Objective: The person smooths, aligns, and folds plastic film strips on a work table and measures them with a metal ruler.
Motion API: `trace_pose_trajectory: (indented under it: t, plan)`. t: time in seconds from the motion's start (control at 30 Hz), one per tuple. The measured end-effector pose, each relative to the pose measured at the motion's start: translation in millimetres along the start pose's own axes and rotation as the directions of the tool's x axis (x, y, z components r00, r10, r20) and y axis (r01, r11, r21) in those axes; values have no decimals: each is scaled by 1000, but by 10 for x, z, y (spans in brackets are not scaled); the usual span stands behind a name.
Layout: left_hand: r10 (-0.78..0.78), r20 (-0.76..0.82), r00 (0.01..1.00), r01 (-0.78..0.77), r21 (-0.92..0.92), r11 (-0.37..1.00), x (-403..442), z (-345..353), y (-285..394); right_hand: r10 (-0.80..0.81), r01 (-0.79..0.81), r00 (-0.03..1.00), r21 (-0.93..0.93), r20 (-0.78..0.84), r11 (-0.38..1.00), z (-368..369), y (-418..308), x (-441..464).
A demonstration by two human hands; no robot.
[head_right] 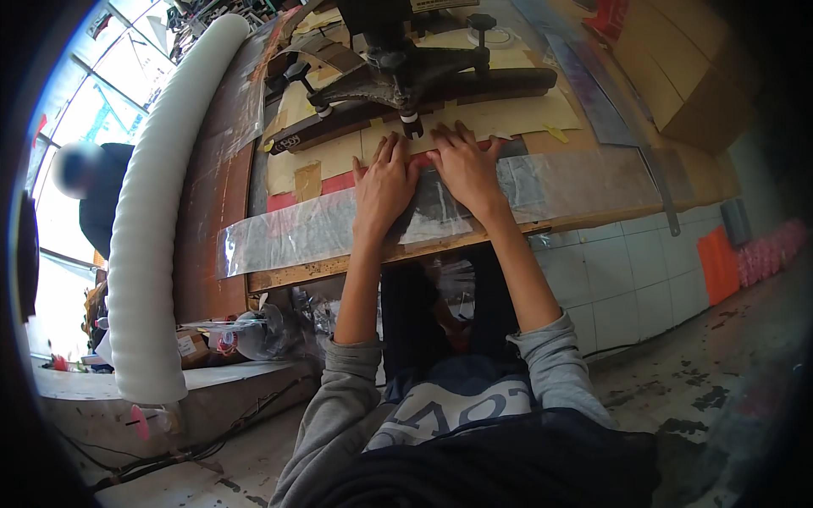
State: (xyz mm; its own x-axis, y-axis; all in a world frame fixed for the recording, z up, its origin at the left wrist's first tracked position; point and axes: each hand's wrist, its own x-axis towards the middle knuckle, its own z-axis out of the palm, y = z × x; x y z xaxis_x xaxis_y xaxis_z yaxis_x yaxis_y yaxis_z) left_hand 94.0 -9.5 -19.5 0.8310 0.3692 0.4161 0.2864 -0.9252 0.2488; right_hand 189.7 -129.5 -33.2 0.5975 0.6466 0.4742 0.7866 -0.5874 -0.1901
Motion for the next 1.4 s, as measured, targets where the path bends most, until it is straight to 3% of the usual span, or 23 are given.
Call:
trace_pose_trajectory:
  t: [1.4]
  plan:
    - [2,4,1000,-2,-48,999,18,3,27,26,-26,1000,-33,3,999,-8,-7,94]
